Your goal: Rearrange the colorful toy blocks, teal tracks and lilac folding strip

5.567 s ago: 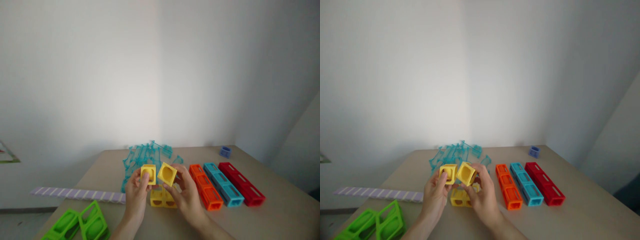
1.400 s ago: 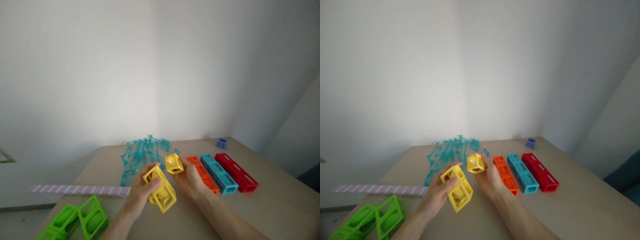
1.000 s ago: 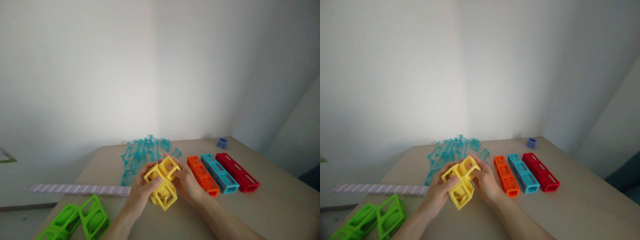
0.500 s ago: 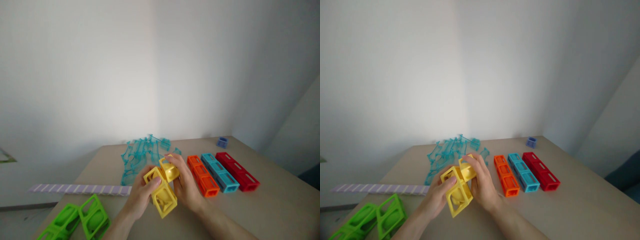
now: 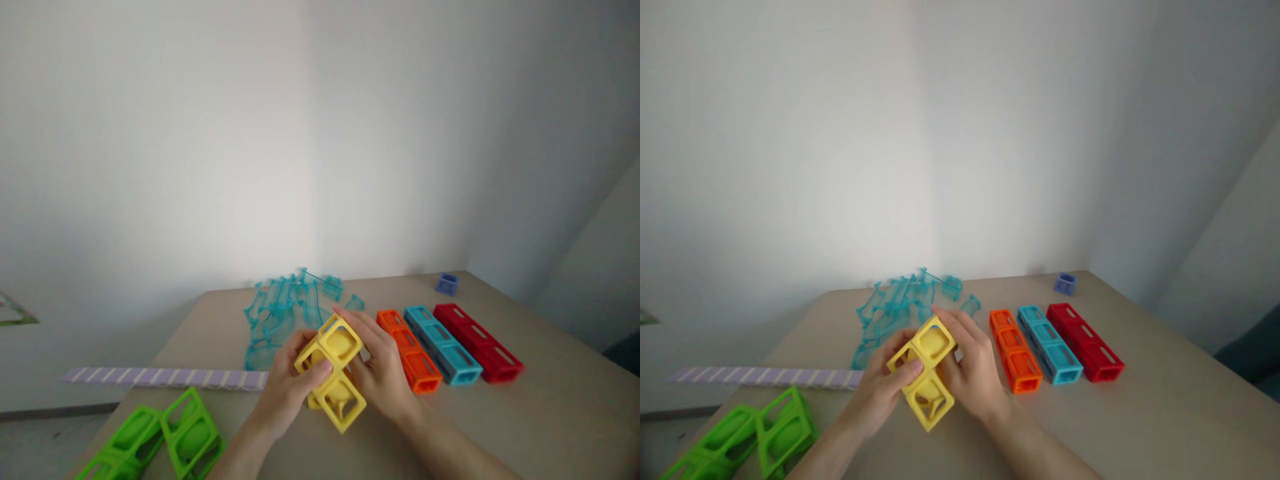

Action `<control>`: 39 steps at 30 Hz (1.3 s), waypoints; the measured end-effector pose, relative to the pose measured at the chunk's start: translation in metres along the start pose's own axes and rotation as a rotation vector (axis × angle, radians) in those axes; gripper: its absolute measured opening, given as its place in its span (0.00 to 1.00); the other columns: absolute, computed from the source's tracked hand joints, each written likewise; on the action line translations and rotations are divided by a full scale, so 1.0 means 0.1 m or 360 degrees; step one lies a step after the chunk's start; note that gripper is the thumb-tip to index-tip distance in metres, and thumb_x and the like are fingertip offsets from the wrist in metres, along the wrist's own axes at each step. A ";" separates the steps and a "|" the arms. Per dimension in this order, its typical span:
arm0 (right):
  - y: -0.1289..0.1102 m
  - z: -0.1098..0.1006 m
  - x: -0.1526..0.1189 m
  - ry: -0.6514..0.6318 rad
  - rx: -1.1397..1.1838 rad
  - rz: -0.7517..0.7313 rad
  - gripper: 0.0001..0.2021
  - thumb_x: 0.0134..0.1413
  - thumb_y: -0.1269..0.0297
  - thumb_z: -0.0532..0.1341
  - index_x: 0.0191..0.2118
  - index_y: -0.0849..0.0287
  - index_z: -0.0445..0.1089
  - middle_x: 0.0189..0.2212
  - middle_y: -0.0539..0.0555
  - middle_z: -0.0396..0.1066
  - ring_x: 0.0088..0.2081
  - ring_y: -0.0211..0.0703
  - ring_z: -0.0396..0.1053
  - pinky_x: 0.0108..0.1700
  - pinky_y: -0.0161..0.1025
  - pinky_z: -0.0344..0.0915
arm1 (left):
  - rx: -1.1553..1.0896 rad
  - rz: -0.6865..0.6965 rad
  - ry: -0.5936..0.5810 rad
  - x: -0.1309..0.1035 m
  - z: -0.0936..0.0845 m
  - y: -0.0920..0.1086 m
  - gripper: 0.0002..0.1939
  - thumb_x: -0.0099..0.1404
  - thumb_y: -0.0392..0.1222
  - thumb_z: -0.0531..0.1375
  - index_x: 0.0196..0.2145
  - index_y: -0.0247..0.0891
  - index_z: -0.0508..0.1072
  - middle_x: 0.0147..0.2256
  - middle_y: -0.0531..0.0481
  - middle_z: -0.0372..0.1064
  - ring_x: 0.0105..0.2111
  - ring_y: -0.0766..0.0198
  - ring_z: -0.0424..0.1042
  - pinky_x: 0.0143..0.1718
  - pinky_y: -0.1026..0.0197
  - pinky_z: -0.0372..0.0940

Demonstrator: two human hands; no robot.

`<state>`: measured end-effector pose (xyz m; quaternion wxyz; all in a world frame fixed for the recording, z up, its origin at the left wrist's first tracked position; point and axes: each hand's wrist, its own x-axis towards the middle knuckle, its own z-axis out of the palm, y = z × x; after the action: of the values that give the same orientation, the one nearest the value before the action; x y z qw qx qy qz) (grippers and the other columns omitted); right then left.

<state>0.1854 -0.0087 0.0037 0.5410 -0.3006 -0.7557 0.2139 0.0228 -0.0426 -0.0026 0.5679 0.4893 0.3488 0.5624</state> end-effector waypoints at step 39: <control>-0.03 0.15 -0.08 -0.0689 -0.0003 0.0377 0.31 0.44 0.77 0.59 0.57 0.52 0.63 0.42 0.55 0.72 0.38 0.47 0.70 0.39 0.39 0.65 | -0.1093 -0.0124 0.0851 0.16 -0.12 0.09 0.14 0.57 0.48 0.59 0.36 0.35 0.72 0.27 0.50 0.73 0.24 0.61 0.73 0.27 0.59 0.69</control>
<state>0.1720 -0.0164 -0.0050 0.3374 -0.3348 -0.8136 0.3347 0.0108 -0.0259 0.0056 0.6082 0.0956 0.2945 0.7308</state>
